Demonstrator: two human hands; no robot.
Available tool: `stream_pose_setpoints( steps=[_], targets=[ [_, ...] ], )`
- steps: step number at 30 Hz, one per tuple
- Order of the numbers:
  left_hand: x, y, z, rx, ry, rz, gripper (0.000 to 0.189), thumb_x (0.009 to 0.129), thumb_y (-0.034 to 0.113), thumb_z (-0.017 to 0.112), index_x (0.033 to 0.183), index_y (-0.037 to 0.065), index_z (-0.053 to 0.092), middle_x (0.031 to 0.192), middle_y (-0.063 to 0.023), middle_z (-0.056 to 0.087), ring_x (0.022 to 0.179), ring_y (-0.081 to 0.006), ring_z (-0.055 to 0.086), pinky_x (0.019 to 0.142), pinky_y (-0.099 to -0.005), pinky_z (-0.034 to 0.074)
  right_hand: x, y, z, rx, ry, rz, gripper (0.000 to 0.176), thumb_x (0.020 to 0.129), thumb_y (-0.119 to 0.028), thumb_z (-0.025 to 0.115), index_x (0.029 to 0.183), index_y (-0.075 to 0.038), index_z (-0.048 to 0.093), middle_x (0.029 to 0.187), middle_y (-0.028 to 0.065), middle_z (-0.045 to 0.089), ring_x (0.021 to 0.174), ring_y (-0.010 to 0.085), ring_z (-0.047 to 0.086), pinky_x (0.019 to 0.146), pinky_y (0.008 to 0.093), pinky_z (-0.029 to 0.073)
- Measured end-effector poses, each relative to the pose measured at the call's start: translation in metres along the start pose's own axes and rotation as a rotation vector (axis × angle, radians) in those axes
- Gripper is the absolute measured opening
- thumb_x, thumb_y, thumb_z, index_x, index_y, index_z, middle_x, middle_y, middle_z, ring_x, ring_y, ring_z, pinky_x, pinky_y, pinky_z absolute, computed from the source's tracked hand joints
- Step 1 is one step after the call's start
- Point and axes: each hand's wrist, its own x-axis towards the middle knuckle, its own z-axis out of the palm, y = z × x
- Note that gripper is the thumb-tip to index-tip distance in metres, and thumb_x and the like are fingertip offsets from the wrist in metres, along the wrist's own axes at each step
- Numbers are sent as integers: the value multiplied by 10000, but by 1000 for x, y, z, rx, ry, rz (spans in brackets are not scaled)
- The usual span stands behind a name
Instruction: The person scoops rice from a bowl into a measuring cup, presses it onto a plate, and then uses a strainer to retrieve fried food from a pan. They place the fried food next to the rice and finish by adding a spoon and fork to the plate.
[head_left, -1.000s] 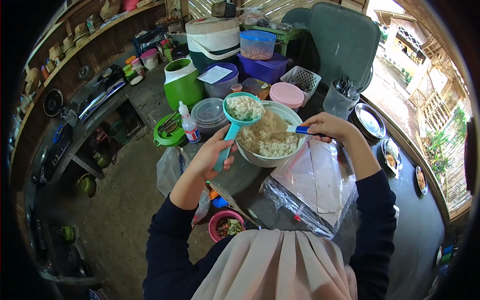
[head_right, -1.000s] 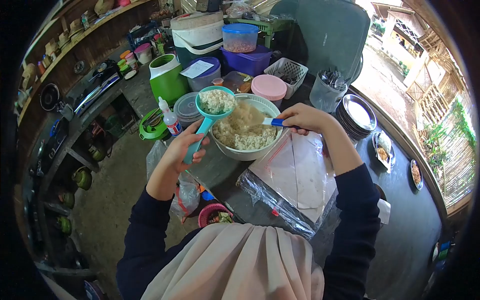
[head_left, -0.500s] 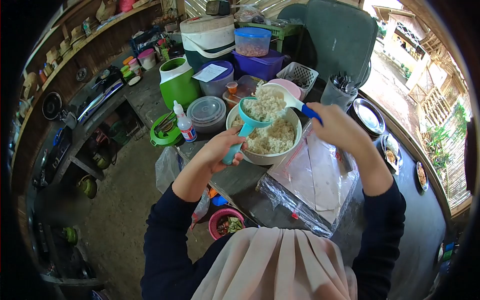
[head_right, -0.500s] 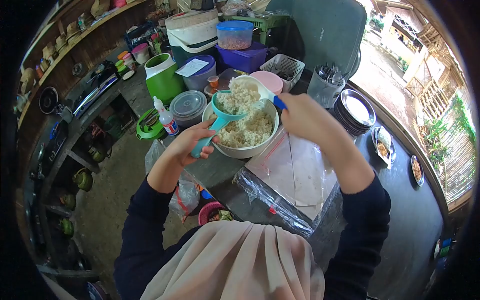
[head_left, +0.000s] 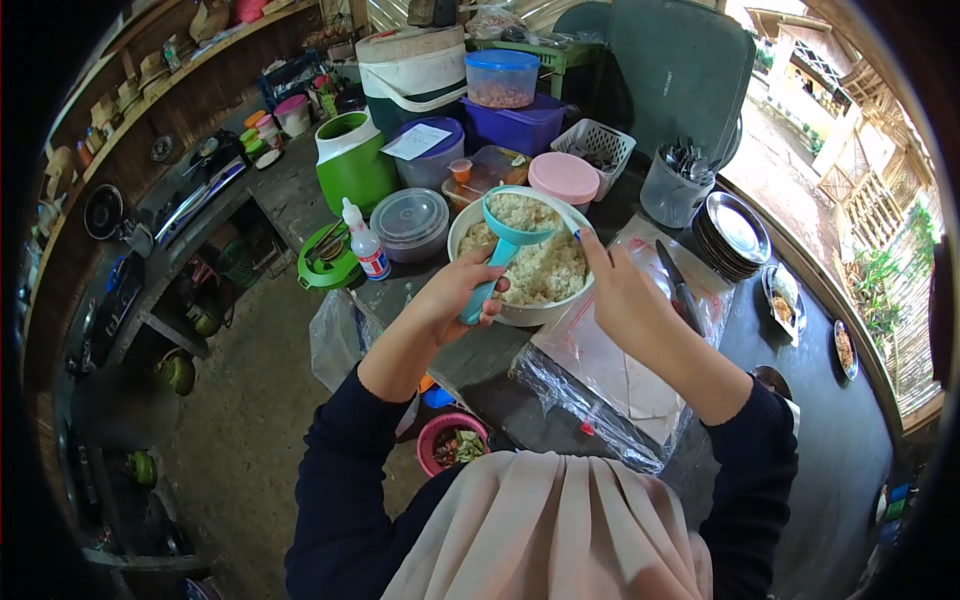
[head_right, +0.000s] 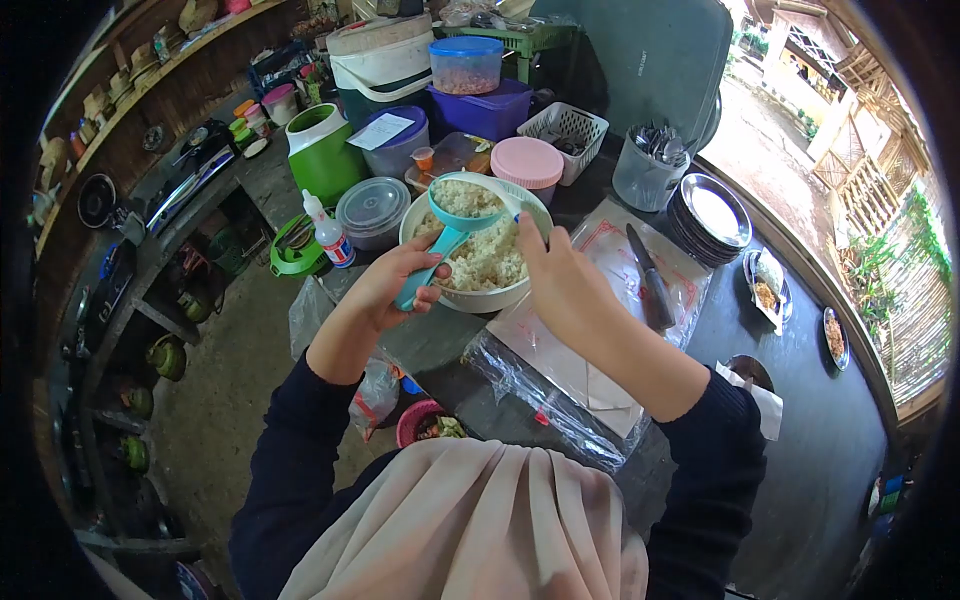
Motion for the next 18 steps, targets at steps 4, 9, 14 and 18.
stream_pose_setpoints(
  steps=[4,9,14,18],
  targets=[
    [-5,-1,-7,10,-22,53,568,854,84,413,1370,147,185,774,-19,453,477,-58,391,387,-176,326,5,10,-18,40,127,-4,583,739,-8,448,1290,3,260,858,213,525,726,379,567,641,419,457],
    [-11,-5,-17,59,-34,139,591,846,75,418,1379,147,174,775,-27,456,452,-60,383,375,-184,319,15,12,-80,452,-32,341,386,819,-101,474,1193,-9,442,815,168,615,720,211,592,697,323,449],
    [-16,-7,-18,107,-18,192,628,819,52,469,1375,128,187,774,-37,471,438,-69,395,365,-193,319,18,35,-80,581,26,99,337,813,-154,544,1133,-46,547,775,94,620,684,114,532,663,277,430],
    [-18,-6,-10,206,31,192,648,805,29,487,1374,117,189,779,-38,478,441,-77,415,363,-199,326,23,31,-88,491,-299,160,326,805,-153,547,1111,-42,563,684,86,592,563,104,465,559,266,396]
  ],
)
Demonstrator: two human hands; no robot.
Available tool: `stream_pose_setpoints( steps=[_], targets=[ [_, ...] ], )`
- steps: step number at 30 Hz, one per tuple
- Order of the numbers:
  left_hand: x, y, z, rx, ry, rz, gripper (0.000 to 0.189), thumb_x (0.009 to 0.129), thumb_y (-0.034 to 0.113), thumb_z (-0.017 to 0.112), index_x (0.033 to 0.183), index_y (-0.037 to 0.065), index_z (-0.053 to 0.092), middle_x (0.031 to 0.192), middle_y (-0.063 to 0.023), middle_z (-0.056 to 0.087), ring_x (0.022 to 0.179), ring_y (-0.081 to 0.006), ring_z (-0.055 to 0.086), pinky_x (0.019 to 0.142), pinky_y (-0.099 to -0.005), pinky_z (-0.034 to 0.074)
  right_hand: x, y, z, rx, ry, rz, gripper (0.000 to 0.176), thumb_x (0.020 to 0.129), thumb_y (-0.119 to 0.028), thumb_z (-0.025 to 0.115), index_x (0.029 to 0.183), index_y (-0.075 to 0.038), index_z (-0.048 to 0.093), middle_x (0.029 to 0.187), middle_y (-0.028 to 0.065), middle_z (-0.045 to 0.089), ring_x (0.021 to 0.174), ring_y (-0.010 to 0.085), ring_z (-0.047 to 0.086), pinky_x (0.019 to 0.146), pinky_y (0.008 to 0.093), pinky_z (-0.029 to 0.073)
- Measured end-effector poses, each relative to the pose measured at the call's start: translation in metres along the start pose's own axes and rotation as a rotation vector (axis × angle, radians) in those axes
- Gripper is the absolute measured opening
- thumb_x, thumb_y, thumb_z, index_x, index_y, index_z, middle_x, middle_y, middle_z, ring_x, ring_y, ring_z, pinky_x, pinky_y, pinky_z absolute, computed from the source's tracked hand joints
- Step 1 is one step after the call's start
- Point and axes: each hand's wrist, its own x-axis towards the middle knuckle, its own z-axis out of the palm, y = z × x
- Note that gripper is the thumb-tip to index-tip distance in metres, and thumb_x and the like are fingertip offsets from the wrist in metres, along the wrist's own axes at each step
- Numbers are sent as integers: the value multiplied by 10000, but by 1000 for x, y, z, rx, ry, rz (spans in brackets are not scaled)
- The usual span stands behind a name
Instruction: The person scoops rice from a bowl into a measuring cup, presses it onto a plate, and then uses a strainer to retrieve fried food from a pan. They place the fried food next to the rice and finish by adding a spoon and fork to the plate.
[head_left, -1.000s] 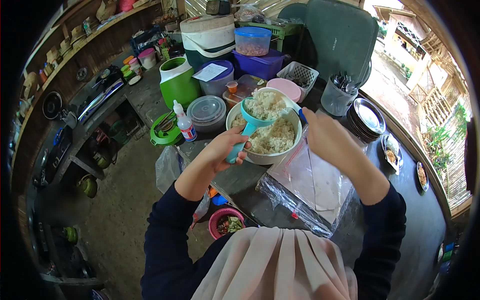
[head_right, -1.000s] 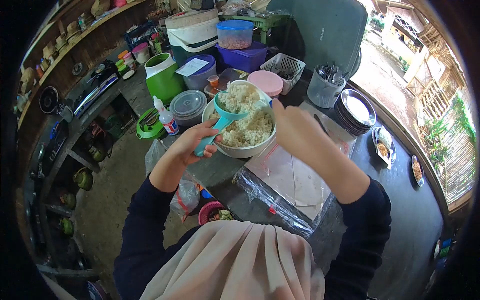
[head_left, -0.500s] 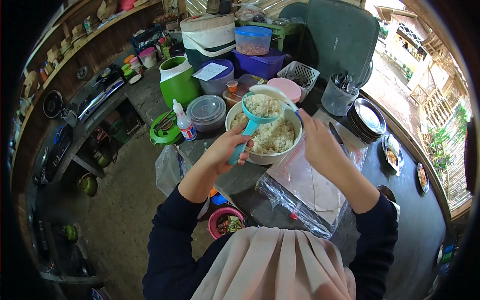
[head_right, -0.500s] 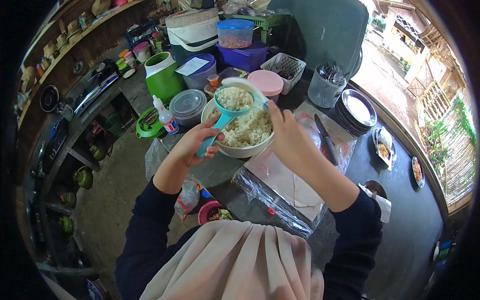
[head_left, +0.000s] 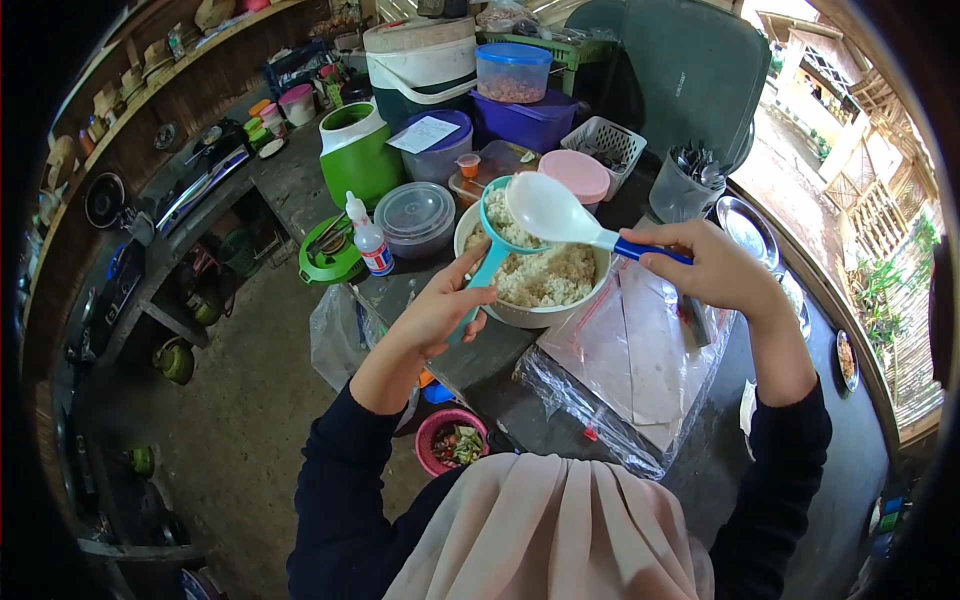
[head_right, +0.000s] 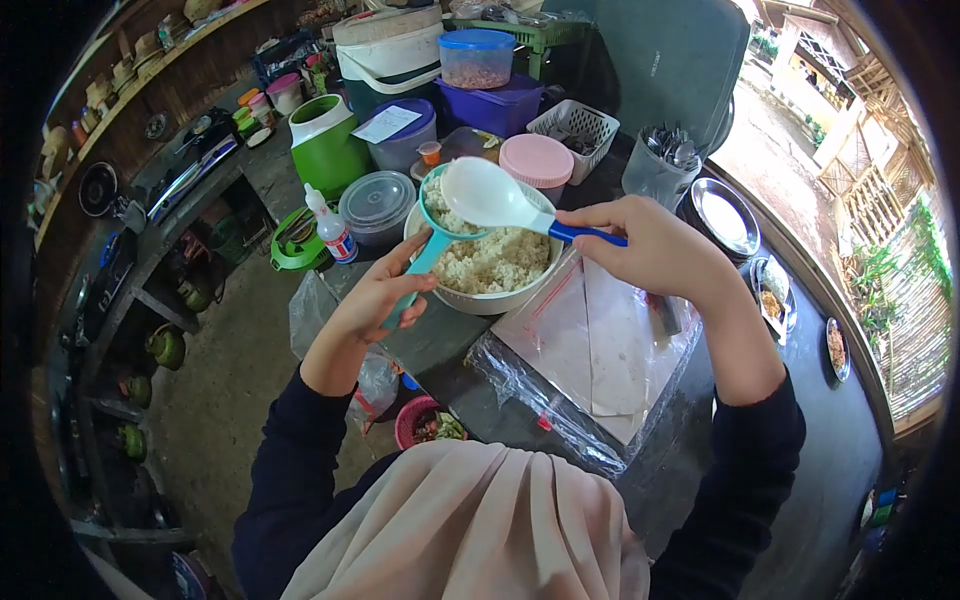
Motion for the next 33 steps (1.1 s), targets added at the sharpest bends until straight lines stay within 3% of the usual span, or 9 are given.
stream_pose_setpoints(
  steps=[6,8,12,15,21,27,29,30,33],
  targets=[
    [3,-6,-2,68,-107,50,654,815,18,461,1381,85,140,864,-57,479,457,-88,439,384,-235,376,12,-4,-4,-92,-186,-8,303,791,-160,572,1070,-45,592,651,29,571,578,70,438,519,236,349],
    [2,-4,0,128,-106,42,657,821,20,445,1387,98,120,858,-55,479,464,-83,438,390,-234,381,15,-7,-4,-124,-222,-11,321,773,-196,549,1046,-35,603,824,140,628,729,176,572,691,282,437],
    [5,-6,-3,221,-129,37,663,831,26,429,1392,116,88,779,-44,490,458,-84,439,396,-236,385,29,9,1,-130,-216,-82,317,766,-197,557,1035,-38,611,924,157,623,871,200,577,785,296,426],
    [3,-7,-1,320,-136,37,667,839,33,420,1394,126,62,672,-26,486,445,-89,442,399,-243,388,37,15,0,-127,-227,-122,313,769,-199,565,1030,-34,614,827,116,634,738,167,575,687,283,443],
    [2,-4,5,425,-64,1,647,847,52,420,1394,126,84,735,-5,482,454,-74,417,414,-220,372,42,10,-2,103,-363,197,301,793,-182,563,1054,-38,603,552,-2,495,412,70,374,405,242,321],
    [1,-2,-6,243,-87,23,656,843,58,455,1392,132,104,794,-22,479,456,-80,423,403,-219,363,45,41,5,85,-268,-32,292,797,-183,565,1051,-45,606,523,-1,468,387,59,358,387,223,293],
    [-5,5,-12,99,-96,-58,655,833,61,477,1386,121,132,786,-22,458,452,-78,419,392,-214,349,48,55,-1,9,-117,-436,305,795,-190,571,1060,-41,592,506,1,458,387,51,358,384,218,279],
    [-7,7,-15,96,-93,-56,655,833,61,477,1386,121,132,786,-22,458,452,-78,419,392,-214,349,43,44,-10,7,-121,-438,305,795,-190,571,1060,-41,592,506,1,458,387,51,358,384,218,279],
    [-16,10,-25,81,-56,-17,695,820,58,479,1391,117,88,754,-33,450,466,-93,435,386,-224,352,26,16,-36,31,-93,163,292,790,-178,570,1038,-25,555,611,37,524,431,75,427,408,217,349]
  ],
)
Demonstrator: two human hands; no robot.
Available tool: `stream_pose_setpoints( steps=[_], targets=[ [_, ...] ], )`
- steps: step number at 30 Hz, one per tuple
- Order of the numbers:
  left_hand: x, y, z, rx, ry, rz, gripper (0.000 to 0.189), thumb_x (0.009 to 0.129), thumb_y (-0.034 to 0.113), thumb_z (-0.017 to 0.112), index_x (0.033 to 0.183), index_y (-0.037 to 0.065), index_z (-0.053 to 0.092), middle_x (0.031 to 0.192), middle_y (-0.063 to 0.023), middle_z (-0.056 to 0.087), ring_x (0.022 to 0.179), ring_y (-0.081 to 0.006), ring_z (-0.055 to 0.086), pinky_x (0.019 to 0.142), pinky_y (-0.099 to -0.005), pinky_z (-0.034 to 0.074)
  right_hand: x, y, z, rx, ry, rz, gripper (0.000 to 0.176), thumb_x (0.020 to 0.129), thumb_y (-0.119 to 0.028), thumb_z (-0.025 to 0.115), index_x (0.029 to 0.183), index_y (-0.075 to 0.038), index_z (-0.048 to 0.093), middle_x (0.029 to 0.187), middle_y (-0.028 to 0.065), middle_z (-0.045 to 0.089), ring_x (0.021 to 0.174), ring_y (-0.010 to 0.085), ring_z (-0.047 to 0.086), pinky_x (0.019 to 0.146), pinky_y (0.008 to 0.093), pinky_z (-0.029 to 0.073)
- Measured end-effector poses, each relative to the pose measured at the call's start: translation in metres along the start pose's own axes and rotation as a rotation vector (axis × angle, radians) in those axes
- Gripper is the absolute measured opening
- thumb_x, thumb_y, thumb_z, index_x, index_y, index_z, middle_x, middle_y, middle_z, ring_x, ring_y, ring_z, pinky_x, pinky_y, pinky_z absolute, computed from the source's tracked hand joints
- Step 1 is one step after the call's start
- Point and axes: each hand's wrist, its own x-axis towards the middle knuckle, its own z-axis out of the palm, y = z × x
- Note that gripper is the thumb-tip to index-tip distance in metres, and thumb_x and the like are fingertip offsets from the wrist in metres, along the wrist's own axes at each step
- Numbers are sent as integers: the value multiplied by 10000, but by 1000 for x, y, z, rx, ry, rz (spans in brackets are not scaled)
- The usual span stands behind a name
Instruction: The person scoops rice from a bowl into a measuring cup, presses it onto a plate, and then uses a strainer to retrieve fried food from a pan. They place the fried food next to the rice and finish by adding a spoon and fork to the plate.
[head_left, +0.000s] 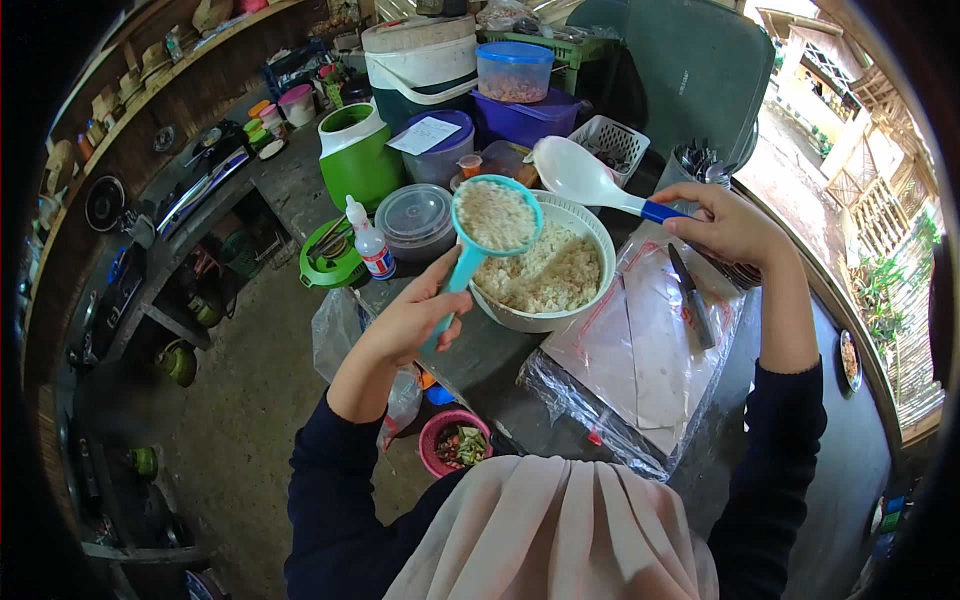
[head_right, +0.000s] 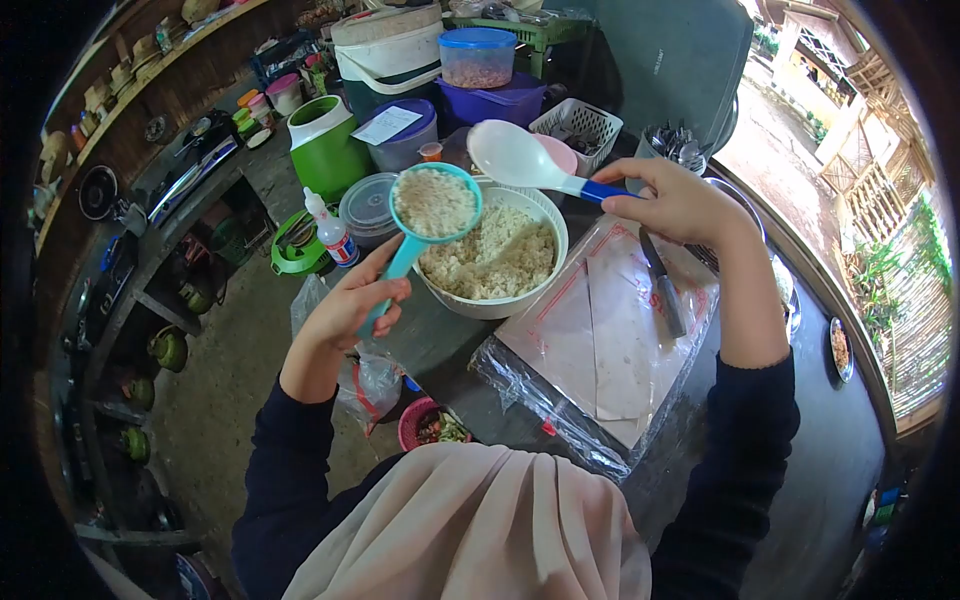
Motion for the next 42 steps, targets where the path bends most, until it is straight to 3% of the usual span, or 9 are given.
stream_pose_setpoints(
  steps=[3,5,8,12,18,21,26,32,42],
  targets=[
    [-3,-2,-7,-49,94,5,572,825,76,482,1341,90,237,753,-33,455,470,-85,431,381,-219,336,9,13,22,-67,69,57,282,791,-176,569,1037,-40,551,656,51,550,433,97,434,434,222,390],
    [-3,-1,-7,-91,113,-52,379,830,98,483,1192,62,373,748,-26,456,474,-77,426,381,-218,326,23,17,47,-95,85,6,265,779,-130,543,1031,-45,553,711,121,593,547,178,552,518,307,453],
    [2,-2,1,-135,134,-116,498,833,109,470,1298,70,296,741,-13,453,438,-50,369,381,-188,289,50,20,90,-339,224,-123,268,745,-58,490,1000,-36,567,825,216,604,768,334,605,655,412,473],
    [7,-12,3,-148,83,-123,363,836,124,475,1177,54,375,748,-16,468,439,-51,389,377,-190,287,57,9,110,-437,104,-150,299,765,-124,511,1056,-58,541,839,210,602,738,378,585,667,414,471],
    [10,-12,4,-146,73,-110,359,834,130,479,1170,51,376,720,-1,460,429,-48,394,372,-189,278,56,15,104,-385,-38,-348,303,743,-106,498,1026,-18,558,825,194,608,767,363,585,682,414,469],
    [9,-11,6,-134,64,-112,359,833,129,481,1169,54,379,718,-1,460,429,-47,394,372,-188,277,70,18,104,-375,-115,-321,282,754,-130,521,998,-1,577,713,148,608,631,283,599,567,368,476],
    [8,-12,2,-144,69,-117,357,834,128,480,1170,58,381,746,-9,465,432,-48,389,371,-184,278,82,35,90,51,-432,-13,297,774,-193,577,1037,-57,597,538,3,489,411,53,436,369,206,339],
    [6,-8,1,-163,80,-119,463,824,99,472,1263,84,327,778,-30,470,440,-54,388,371,-187,291,66,37,70,238,-394,160,345,777,-187,566,1102,-71,571,517,-44,422,413,37,369,383,188,305],
    [1,12,2,-39,108,-39,613,821,45,442,1372,139,189,773,-53,472,432,-71,380,369,-194,292,23,37,22,339,-168,149,386,780,-130,552,1157,-51,520,534,-39,455,405,9,373,354,161,271]
  ],
)
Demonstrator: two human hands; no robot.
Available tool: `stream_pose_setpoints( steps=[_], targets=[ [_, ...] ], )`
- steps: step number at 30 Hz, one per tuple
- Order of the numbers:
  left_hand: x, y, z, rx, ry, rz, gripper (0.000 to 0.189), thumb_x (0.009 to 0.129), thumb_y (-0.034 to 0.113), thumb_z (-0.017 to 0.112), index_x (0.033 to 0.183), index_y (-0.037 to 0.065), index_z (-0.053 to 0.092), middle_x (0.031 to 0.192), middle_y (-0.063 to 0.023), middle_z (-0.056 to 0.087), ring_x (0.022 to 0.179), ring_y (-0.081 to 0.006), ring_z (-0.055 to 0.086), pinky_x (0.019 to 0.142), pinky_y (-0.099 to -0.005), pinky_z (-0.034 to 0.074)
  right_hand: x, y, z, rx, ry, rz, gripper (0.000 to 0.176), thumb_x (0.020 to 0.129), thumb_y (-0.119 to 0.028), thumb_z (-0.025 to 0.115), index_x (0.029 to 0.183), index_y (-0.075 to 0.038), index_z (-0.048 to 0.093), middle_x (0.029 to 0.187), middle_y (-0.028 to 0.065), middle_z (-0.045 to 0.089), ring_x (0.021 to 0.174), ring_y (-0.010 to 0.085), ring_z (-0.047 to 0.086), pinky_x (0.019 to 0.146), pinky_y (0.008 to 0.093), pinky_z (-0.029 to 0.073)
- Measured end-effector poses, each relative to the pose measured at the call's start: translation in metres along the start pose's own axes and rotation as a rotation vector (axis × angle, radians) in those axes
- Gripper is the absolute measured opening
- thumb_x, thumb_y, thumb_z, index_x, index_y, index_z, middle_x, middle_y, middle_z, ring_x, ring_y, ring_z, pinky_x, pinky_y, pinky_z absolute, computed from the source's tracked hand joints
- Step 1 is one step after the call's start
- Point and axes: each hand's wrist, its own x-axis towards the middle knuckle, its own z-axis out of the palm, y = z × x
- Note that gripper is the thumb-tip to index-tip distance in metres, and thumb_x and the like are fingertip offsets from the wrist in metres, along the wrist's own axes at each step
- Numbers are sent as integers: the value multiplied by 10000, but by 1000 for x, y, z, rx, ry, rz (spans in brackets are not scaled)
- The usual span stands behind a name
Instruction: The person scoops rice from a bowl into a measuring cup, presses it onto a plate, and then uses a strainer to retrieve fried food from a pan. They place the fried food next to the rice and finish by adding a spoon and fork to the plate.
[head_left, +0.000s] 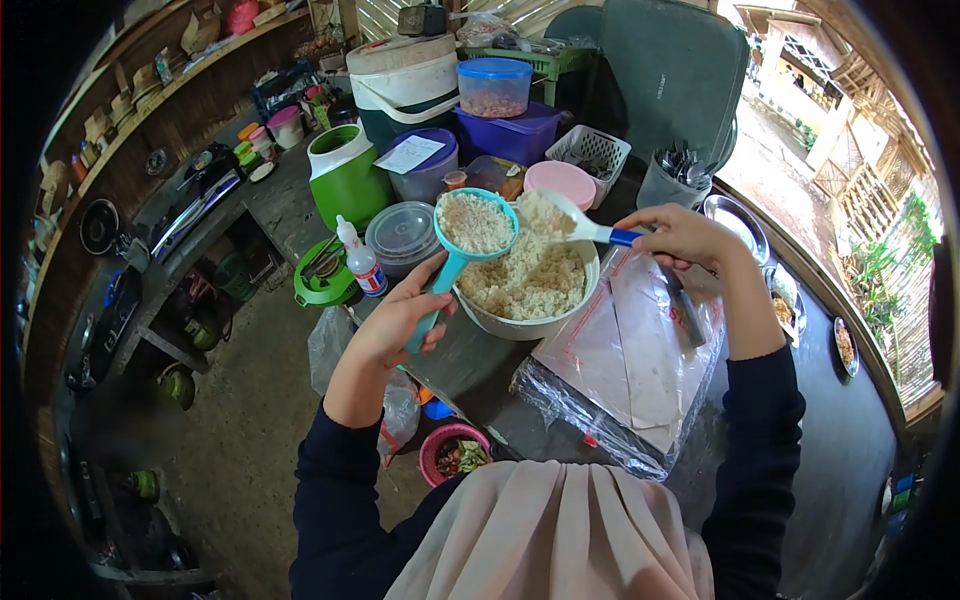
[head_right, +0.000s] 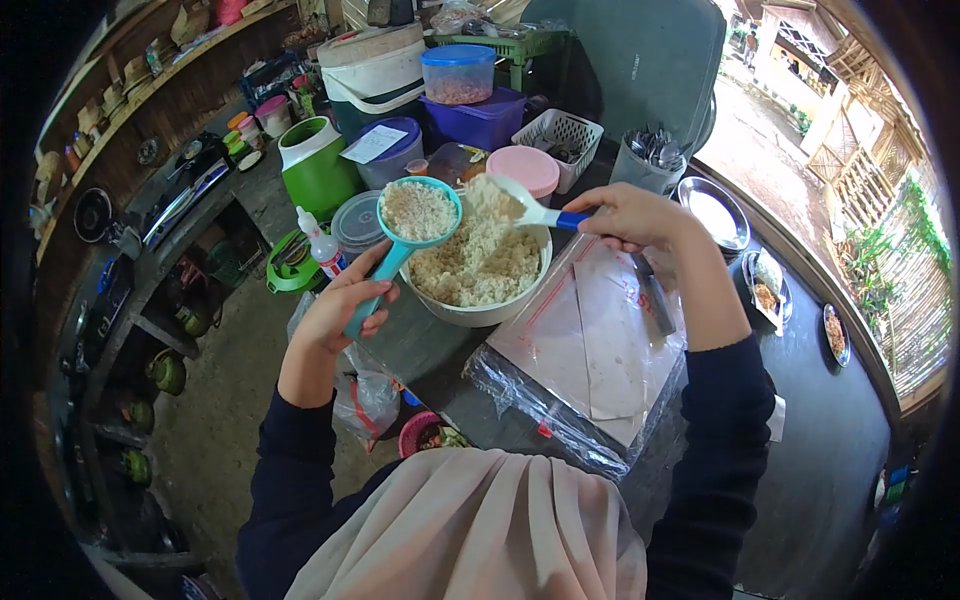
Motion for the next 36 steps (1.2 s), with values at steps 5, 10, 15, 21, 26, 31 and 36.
stream_pose_setpoints(
  steps=[5,10,15,21,26,31,36],
  targets=[
    [11,-5,8,-43,-66,-79,607,824,37,439,1368,134,188,773,-54,474,441,-70,379,369,-189,294,-13,-11,-2,-127,106,-75,358,793,-155,533,1134,-47,532,568,19,531,453,72,472,399,231,361],
    [20,-10,16,-144,-176,-117,602,828,38,441,1364,121,181,774,-56,474,451,-68,384,373,-185,301,-19,-7,48,-602,491,-536,346,804,-113,491,1139,-29,493,665,148,586,593,284,573,580,374,444],
    [24,-16,16,-218,-210,-101,605,826,30,437,1364,110,173,784,-61,475,454,-69,389,378,-186,314,-42,-23,69,-746,636,-376,330,815,-77,458,1141,-31,478,797,221,587,717,380,565,666,407,450],
    [22,-17,18,-139,-212,-70,618,823,39,442,1367,100,154,780,-56,473,455,-67,398,383,-183,312,-57,-37,51,-476,559,-363,367,790,-58,497,1155,-36,490,798,182,599,688,277,586,669,329,445],
    [20,-18,20,-101,-151,-63,629,816,50,457,1366,80,153,765,-42,467,449,-68,404,381,-185,311,-46,-34,36,-419,344,-463,315,791,-177,545,1079,-54,579,708,142,598,589,157,511,596,282,419],
    [16,-22,23,-100,-123,-5,618,807,50,479,1354,48,192,740,-26,449,450,-68,409,375,-193,319,-40,-42,39,-384,133,-247,305,803,-198,557,1077,-67,587,756,138,621,609,134,508,609,271,417],
    [10,-28,20,72,-132,79,570,827,57,483,1339,31,234,737,-14,441,459,-70,425,370,-207,341,-20,-20,44,-405,59,-374,299,807,-208,559,1071,-74,595,764,150,625,606,124,503,606,273,416]
  ],
)
